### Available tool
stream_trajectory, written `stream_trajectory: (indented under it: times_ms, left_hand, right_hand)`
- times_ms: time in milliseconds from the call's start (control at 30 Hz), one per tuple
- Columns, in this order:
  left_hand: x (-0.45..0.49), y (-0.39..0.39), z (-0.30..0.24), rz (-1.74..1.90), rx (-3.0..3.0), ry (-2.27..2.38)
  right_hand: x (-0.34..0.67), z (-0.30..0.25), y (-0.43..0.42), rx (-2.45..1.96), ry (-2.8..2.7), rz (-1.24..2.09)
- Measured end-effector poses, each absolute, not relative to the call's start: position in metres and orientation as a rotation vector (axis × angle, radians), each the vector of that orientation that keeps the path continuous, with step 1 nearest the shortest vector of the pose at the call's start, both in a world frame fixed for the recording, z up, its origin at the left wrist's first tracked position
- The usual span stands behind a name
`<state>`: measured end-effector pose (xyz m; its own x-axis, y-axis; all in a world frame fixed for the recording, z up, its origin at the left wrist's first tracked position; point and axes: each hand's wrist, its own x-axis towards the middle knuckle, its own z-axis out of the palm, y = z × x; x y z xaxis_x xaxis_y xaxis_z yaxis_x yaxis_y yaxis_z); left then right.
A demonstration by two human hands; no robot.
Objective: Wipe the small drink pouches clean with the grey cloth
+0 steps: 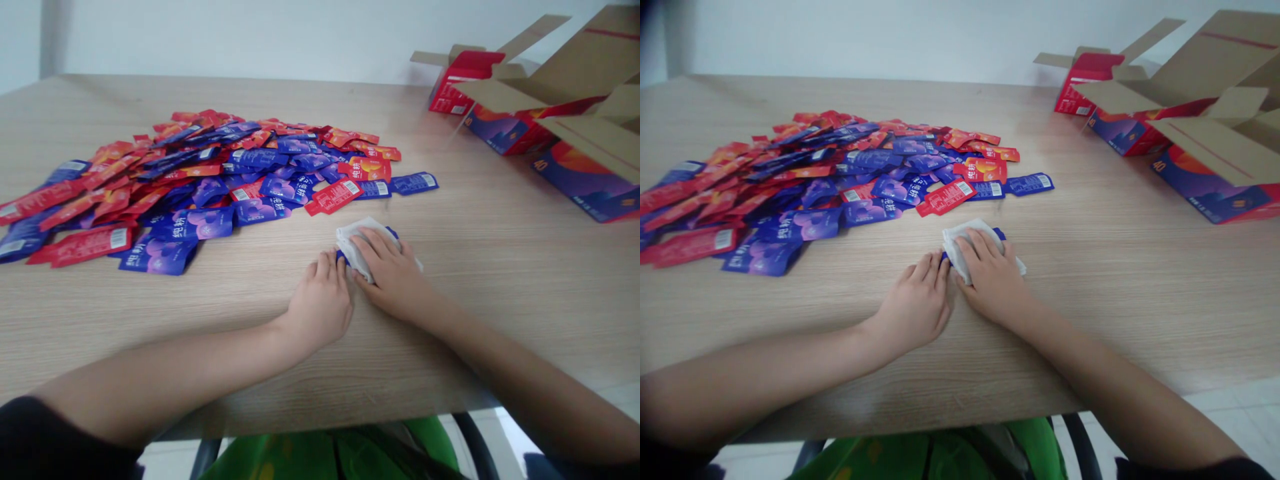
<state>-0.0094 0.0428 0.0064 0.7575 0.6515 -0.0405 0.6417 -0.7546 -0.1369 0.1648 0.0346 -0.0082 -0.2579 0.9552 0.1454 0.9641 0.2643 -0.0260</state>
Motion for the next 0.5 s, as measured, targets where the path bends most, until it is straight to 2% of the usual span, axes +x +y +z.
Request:
stream_trajectory:
  times_ms: [233, 500]
  left_hand:
    - [-0.01, 0.042, 0.005, 0.156, -2.806, -1.067]
    - [-0.009, 0.043, 0.008, 0.118, -2.847, -1.045]
  right_hand:
    - [0.191, -0.007, 0.047, -2.109, -2.161, -0.119]
    - [0.149, -0.01, 0.032, -1.753, -2.419, -0.144]
